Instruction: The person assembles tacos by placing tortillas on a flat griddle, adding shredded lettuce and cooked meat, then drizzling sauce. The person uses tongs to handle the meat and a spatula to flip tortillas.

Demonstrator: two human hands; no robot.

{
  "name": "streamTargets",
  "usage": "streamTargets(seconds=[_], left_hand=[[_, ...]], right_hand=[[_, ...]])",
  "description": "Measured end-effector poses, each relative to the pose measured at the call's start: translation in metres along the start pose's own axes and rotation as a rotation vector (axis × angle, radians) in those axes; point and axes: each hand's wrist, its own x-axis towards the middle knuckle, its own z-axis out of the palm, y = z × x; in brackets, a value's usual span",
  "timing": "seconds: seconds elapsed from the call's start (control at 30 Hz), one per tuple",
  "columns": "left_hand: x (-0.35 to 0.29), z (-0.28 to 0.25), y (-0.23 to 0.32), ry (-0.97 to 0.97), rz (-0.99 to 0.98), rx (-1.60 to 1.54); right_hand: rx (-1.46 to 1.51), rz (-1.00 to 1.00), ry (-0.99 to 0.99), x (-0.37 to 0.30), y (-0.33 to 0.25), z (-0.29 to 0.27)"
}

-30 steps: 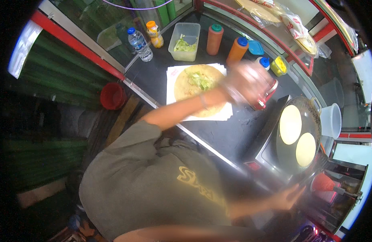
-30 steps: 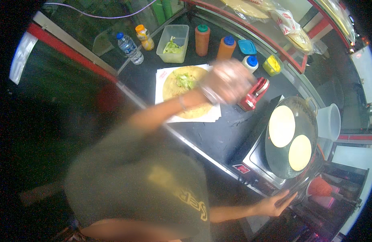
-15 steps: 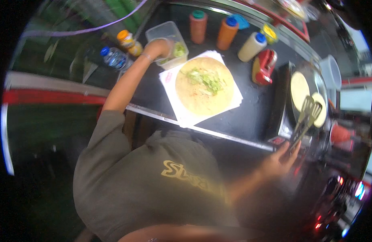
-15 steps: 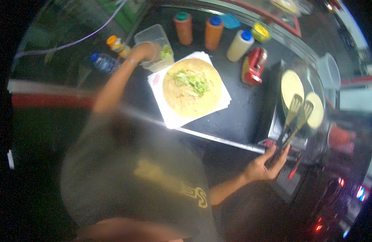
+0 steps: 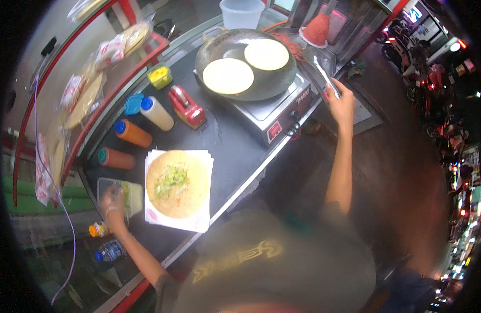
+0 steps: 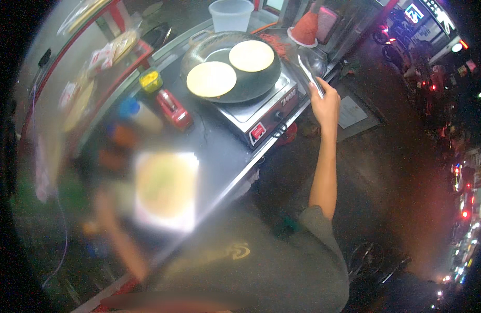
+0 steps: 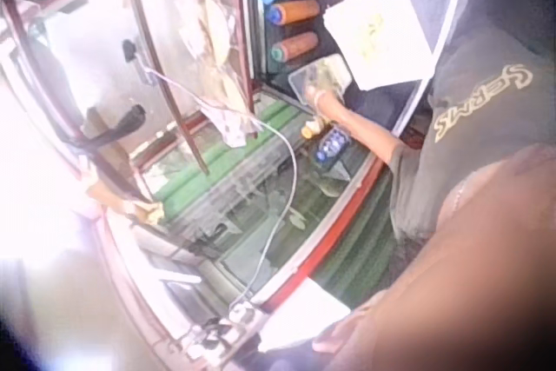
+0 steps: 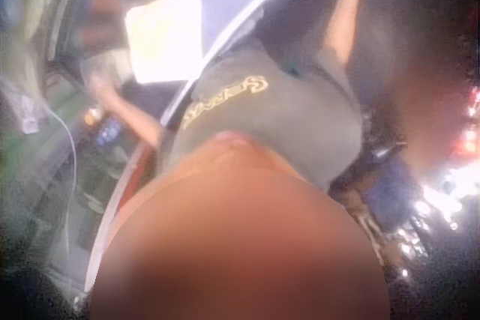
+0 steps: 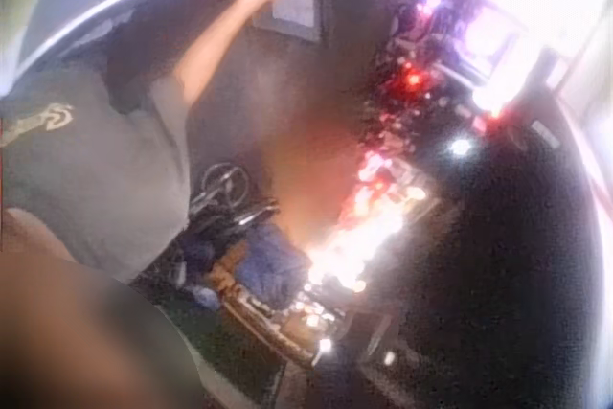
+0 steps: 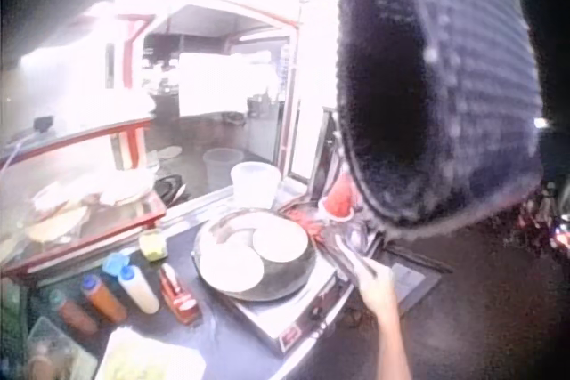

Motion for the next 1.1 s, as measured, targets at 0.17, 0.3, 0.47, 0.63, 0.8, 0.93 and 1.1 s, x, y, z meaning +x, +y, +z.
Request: streamTargets(seconds=[0.17,0.3,0.47,0.63,0.8,0.93,1.1], left_hand=[[-0.035,0.021,-0.003,0.612,0.089,0.256],[-0.081,0.078,-0.020,0.792,-0.114,0.195],[-0.147,0.139,0.026,0.677,-0.517,-0.015],[-0.166,0.135,0.073,0.498,-0.424,0.214],[-0.163,0.140,0.072,0.515,-0.617,0.062],[-0.165,0.145,0.051,0.432,-0.449,0.260],[-0.165,0.140,0.051,0.462,-0.370,0.213]], right_hand=[[-0.059,-0.047,-0.132,0.092,0.046,0.050],[-0.181,-0.226,-0.123,0.135,0.072,0.099],[-0.095,-0.285,-0.295,0.169,0.083,0.153],[0.164,-0.195,-0.360,0.179,0.071,0.131],[0.118,0.124,-0.649,0.178,0.086,0.080],[0.214,-0.009,-0.736,0.204,0.093,0.130],[0.311,0.046,-0.746,0.233,0.082,0.210]])
